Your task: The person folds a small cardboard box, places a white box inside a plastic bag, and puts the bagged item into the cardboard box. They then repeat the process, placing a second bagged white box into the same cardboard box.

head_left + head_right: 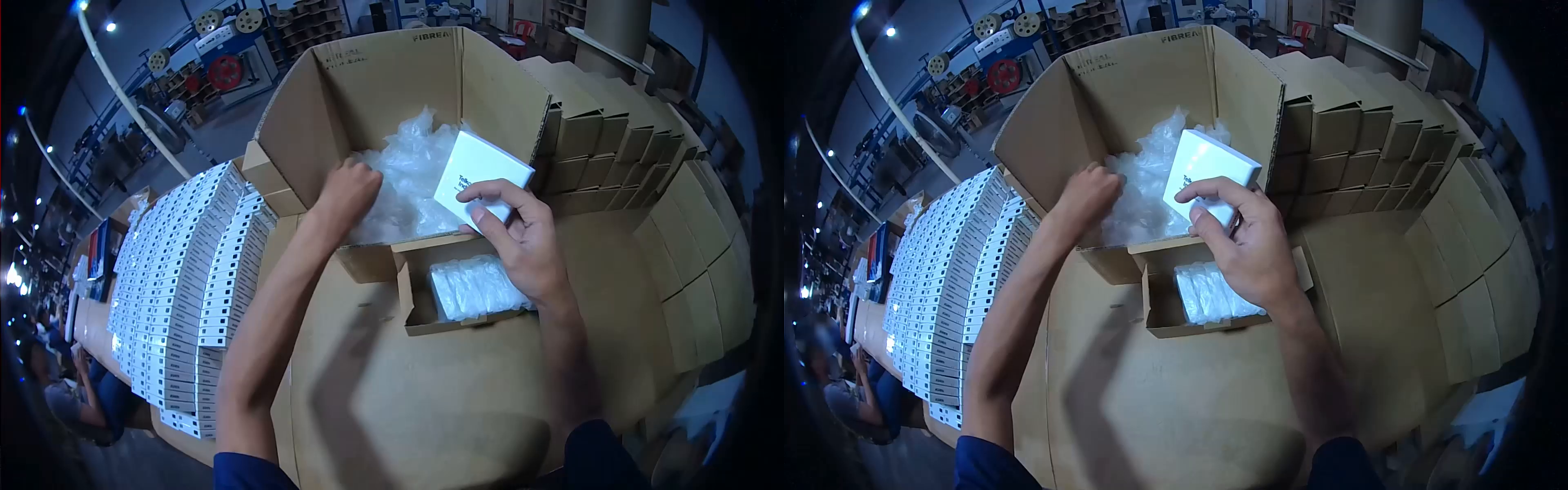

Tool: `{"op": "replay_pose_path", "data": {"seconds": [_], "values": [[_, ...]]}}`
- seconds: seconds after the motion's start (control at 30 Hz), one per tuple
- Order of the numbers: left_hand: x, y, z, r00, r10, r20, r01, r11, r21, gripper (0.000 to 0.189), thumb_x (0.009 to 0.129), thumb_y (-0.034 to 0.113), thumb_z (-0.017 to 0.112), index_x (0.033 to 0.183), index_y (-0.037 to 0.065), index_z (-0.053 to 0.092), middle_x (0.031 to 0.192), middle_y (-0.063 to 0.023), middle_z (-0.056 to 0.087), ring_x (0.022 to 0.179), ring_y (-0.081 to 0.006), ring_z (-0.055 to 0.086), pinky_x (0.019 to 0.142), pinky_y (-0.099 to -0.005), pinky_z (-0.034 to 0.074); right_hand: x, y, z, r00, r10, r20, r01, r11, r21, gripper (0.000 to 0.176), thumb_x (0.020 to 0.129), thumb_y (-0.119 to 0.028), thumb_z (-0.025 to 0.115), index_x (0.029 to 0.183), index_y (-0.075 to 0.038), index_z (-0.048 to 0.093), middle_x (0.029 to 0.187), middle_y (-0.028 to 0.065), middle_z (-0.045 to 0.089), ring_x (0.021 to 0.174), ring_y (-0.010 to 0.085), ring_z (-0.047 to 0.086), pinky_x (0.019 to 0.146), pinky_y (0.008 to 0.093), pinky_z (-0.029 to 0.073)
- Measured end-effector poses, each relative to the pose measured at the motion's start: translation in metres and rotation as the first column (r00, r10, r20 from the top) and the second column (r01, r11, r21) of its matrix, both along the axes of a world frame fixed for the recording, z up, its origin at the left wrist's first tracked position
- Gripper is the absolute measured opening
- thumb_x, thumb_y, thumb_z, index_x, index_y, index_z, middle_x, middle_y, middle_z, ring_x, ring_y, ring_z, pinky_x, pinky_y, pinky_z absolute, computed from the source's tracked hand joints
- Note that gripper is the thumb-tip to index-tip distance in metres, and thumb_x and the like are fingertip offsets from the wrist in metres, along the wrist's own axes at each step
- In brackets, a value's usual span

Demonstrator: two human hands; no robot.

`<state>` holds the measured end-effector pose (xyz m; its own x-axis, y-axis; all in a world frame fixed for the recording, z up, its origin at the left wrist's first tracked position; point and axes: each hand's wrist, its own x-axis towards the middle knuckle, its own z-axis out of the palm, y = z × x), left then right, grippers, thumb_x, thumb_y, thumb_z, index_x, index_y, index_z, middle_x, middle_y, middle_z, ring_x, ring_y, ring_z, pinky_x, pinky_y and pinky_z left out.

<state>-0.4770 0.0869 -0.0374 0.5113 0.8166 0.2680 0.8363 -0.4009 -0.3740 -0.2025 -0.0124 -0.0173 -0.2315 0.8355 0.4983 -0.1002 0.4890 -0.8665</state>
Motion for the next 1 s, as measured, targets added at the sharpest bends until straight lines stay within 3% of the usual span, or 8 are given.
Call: {"op": "replay_pose_path", "data": {"seconds": [0.23, 0.4, 0.53, 0.6, 0.73, 0.8, 0.9, 1.0], "values": [[0.038, -0.064, 0.046, 0.664, -0.097, 0.741, 0.043, 0.995, 0.092, 0.017, 0.093, 0.011, 0.070, 0.091, -0.003, 0.063, 0.077, -0.0239, 0.066, 0.073, -0.0432, 0.066, 0.067, -0.0486, 0.052, 0.000, 0.008, -0.001, 0.845, -0.378, 0.377, 0.357, 0.925, 0.129, 0.057, 0.079, -0.045, 0.087, 0.119, -0.007, 0.073, 0.107, 0.0114, 0.071, 0.093, 0.0217, 0.063, 0.081, 0.0336, 0.051], [0.077, -0.129, 0.039, 0.592, -0.138, 0.794, 0.020, 0.987, 0.157, 0.019, 0.095, 0.016, 0.073, 0.092, 0.000, 0.063, 0.073, -0.0215, 0.064, 0.062, -0.0394, 0.063, 0.058, -0.0436, 0.049, -0.011, 0.007, -0.010, 0.959, -0.175, 0.221, 0.158, 0.983, 0.093, 0.048, 0.085, -0.041, 0.084, 0.111, -0.002, 0.075, 0.092, 0.0168, 0.073, 0.088, 0.0280, 0.070, 0.084, 0.0389, 0.054], [0.077, -0.184, 0.027, 0.253, 0.080, 0.964, 0.046, 0.994, -0.095, 0.028, 0.107, 0.019, 0.056, 0.089, -0.001, 0.060, 0.062, -0.0019, 0.053, 0.055, -0.0071, 0.050, 0.050, -0.0265, 0.040, -0.009, -0.024, -0.012, 0.991, -0.113, 0.079, 0.111, 0.994, 0.021, 0.029, 0.099, -0.025, 0.069, 0.091, 0.003, 0.074, 0.076, 0.0122, 0.069, 0.075, 0.0226, 0.063, 0.072, 0.0364, 0.050], [0.074, -0.209, 0.012, 0.196, 0.132, 0.972, 0.085, 0.985, -0.151, 0.023, 0.105, 0.017, 0.058, 0.094, -0.002, 0.065, 0.067, -0.0063, 0.060, 0.060, -0.0121, 0.055, 0.056, -0.0291, 0.044, 0.003, -0.049, -0.006, 0.988, -0.069, 0.137, 0.090, 0.984, -0.156, 0.035, 0.102, -0.028, 0.066, 0.087, 0.002, 0.072, 0.072, 0.0116, 0.064, 0.069, 0.0211, 0.054, 0.068, 0.0349, 0.045], [0.091, -0.247, 0.001, 0.170, 0.006, 0.985, 0.023, 1.000, -0.010, 0.020, 0.101, 0.017, 0.064, 0.098, -0.003, 0.069, 0.078, -0.0126, 0.068, 0.070, -0.0174, 0.063, 0.065, -0.0313, 0.050, 0.007, -0.092, -0.019, 0.932, -0.194, 0.305, 0.183, 0.981, 0.064, 0.036, 0.102, -0.035, 0.066, 0.089, -0.002, 0.072, 0.078, 0.0162, 0.059, 0.076, 0.0248, 0.055, 0.072, 0.0388, 0.046], [0.101, -0.262, 0.002, 0.106, -0.031, 0.994, 0.068, 0.997, 0.023, 0.021, 0.101, 0.017, 0.065, 0.094, -0.002, 0.069, 0.075, -0.0110, 0.067, 0.068, -0.0165, 0.060, 0.063, -0.0312, 0.048, 0.005, -0.112, -0.023, 0.917, -0.181, 0.355, 0.163, 0.983, 0.080, 0.036, 0.101, -0.034, 0.067, 0.088, -0.002, 0.072, 0.080, 0.0181, 0.058, 0.077, 0.0261, 0.056, 0.072, 0.0398, 0.046], [0.091, -0.287, -0.008, 0.080, 0.260, 0.962, 0.101, 0.958, -0.267, 0.021, 0.103, 0.017, 0.063, 0.091, 0.000, 0.068, 0.070, -0.0086, 0.061, 0.066, -0.0127, 0.055, 0.059, -0.0309, 0.044, 0.009, -0.138, -0.033, 0.918, -0.122, 0.378, 0.103, 0.992, 0.070, 0.035, 0.099, -0.034, 0.070, 0.086, -0.002, 0.072, 0.071, 0.0164, 0.053, 0.068, 0.0241, 0.050, 0.066, 0.0384, 0.043], [0.091, -0.307, -0.032, -0.171, 0.220, 0.960, 0.192, 0.964, -0.187, 0.034, 0.109, 0.023, 0.054, 0.088, 0.000, 0.066, 0.070, 0.0000, 0.055, 0.068, -0.0070, 0.049, 0.060, -0.0287, 0.041, 0.018, -0.161, -0.041, 0.943, -0.124, 0.310, 0.124, 0.992, 0.020, 0.041, 0.099, -0.036, 0.071, 0.080, 0.000, 0.069, 0.059, 0.0052, 0.047, 0.060, 0.0146, 0.040, 0.057, 0.0332, 0.037]]}}
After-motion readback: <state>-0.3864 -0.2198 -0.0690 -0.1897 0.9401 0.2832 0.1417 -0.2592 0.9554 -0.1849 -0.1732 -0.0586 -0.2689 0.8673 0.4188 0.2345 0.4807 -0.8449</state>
